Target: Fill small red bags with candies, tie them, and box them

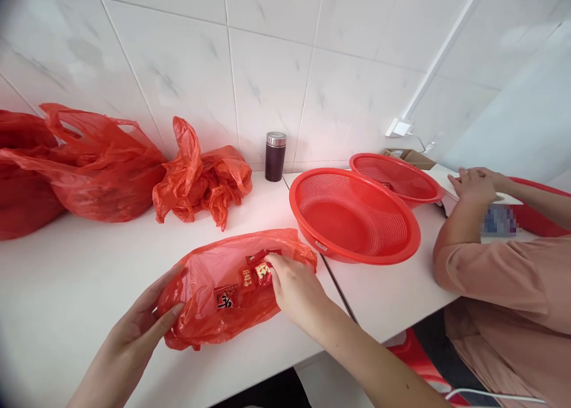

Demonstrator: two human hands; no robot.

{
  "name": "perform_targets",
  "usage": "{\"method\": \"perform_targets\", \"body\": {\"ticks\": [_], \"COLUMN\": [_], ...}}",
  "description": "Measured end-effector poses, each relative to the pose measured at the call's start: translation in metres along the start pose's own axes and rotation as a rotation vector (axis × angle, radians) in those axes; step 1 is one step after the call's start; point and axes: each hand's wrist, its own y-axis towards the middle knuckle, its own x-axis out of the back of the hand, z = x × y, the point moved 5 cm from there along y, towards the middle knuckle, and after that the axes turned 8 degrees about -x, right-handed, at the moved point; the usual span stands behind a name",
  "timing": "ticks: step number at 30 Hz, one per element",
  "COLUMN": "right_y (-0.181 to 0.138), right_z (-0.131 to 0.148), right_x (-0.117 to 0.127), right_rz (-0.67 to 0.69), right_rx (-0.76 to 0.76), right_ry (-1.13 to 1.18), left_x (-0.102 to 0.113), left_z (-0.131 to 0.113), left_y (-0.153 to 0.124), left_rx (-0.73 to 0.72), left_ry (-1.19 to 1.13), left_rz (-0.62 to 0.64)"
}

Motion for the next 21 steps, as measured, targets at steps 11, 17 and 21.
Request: {"method": "perform_targets", "body": {"ticks": [11, 17, 21], "right_y": [-0.027, -0.013, -0.027], "right_z": [-0.022, 0.003, 0.005], "right_x": [-0.004, -0.024, -0.033], "right_rz": [0.065, -0.141, -0.058], "right_rx": [-0.084, 0.098, 0.153], "right_ry": [-0.268, -0.252, -0.191], "left_x": [-0.006, -0.014, -0.022], "left_z": [0.003, 0.019, 0.029], "left_y": [-0.003, -0.009, -0.010], "left_rx": [-0.129, -0.368, -0.389], "left_ry": [0.133, 0.582, 0.769], "left_rz": [-0.052, 0.046, 0.130]}}
